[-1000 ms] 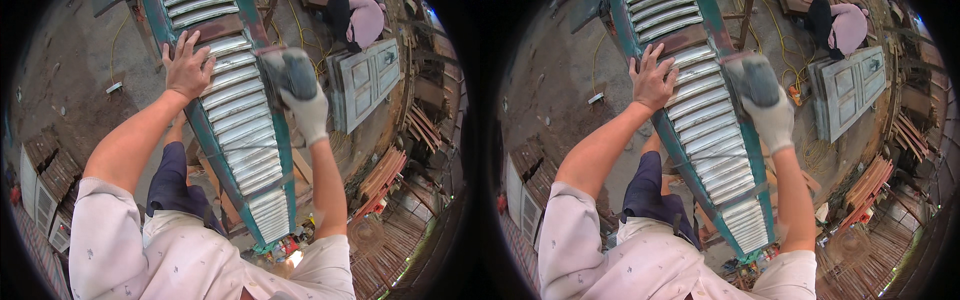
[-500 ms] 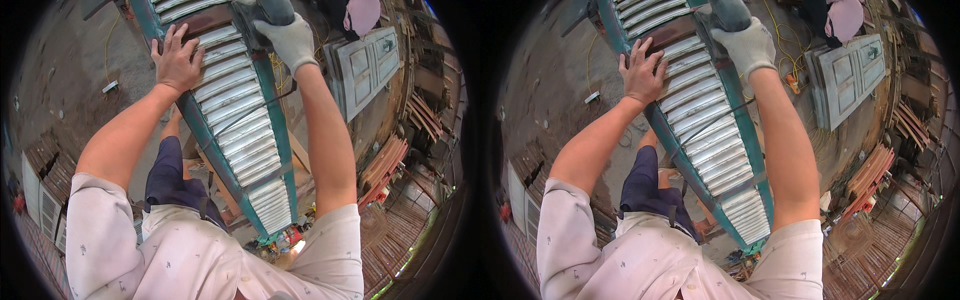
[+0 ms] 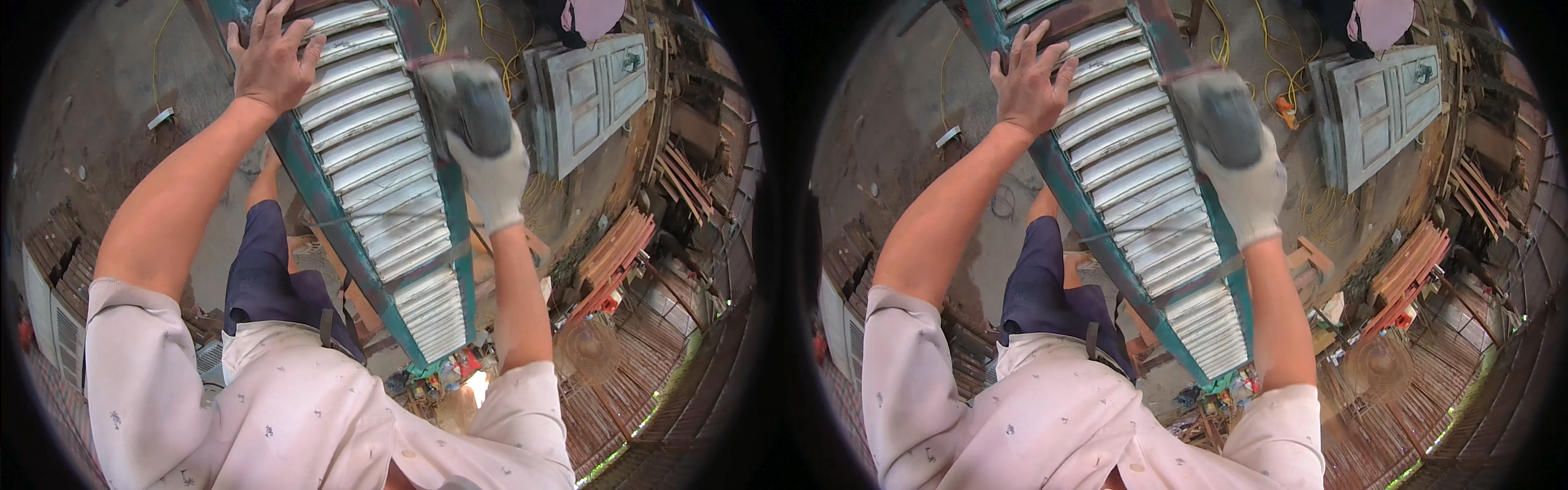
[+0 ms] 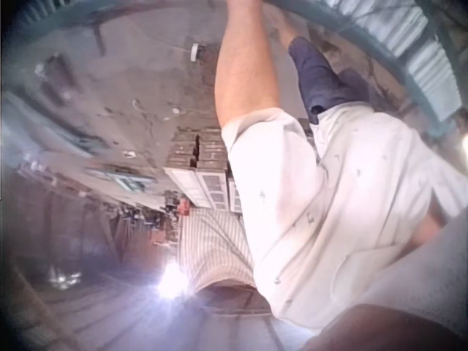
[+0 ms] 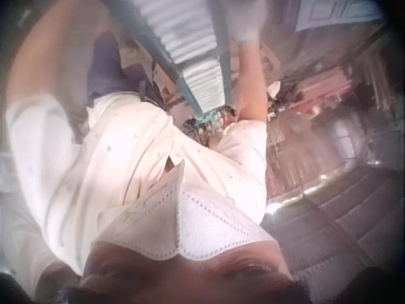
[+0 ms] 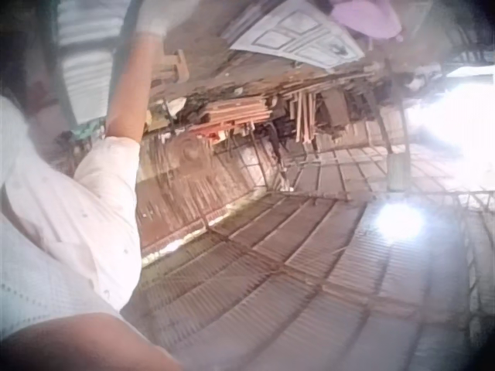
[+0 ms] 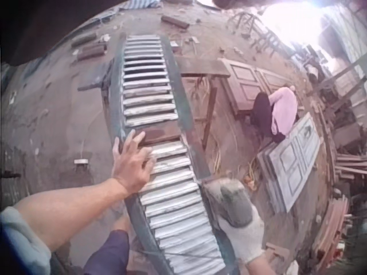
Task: The person uses an electric sander to smooth the surface of a long green slatted wooden object. They move the sander along the slats and edges, repositioning the object as needed to reach different areas.
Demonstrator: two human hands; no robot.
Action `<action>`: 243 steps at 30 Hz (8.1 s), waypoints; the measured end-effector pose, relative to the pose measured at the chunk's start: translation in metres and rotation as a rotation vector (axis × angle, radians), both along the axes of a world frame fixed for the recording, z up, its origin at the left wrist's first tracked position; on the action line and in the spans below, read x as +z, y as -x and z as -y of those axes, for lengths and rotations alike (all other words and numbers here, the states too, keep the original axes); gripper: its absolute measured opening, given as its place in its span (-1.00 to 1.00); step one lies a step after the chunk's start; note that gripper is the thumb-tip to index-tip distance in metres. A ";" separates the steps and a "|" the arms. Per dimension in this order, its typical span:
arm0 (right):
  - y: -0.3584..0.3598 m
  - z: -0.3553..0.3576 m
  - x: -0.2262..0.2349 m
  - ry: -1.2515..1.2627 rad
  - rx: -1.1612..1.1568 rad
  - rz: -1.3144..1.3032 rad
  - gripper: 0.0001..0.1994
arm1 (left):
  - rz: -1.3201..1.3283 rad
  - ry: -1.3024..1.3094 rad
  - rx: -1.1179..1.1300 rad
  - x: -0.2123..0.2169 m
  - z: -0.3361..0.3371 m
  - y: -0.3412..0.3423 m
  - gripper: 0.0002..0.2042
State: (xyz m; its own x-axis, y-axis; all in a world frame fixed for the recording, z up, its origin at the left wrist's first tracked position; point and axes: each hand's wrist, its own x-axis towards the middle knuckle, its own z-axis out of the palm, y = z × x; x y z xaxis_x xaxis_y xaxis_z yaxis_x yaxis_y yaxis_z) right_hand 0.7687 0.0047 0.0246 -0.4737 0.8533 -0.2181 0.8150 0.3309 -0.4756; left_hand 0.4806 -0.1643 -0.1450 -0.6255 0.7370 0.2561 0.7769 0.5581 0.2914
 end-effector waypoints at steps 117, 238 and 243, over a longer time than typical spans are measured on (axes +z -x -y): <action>-0.177 0.029 -0.011 -0.082 0.091 0.035 -0.18 | 0.039 -0.008 0.116 0.030 -0.015 -0.005 -0.56; -0.293 0.068 0.013 0.145 -0.322 0.129 -0.23 | 0.119 0.723 -1.071 0.087 -0.184 -0.144 -0.16; -0.310 0.073 0.010 0.172 -0.323 0.091 -0.25 | 0.135 0.668 -1.147 0.069 -0.185 -0.159 -0.24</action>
State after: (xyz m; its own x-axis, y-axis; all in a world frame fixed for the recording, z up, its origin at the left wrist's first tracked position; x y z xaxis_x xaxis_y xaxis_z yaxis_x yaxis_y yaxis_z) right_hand 1.0786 -0.0682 0.0342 -0.1586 0.9028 -0.3998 0.9060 -0.0279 -0.4224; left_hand 0.6397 0.0206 -0.0762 0.4371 0.8185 -0.3728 0.8867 -0.3226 0.3312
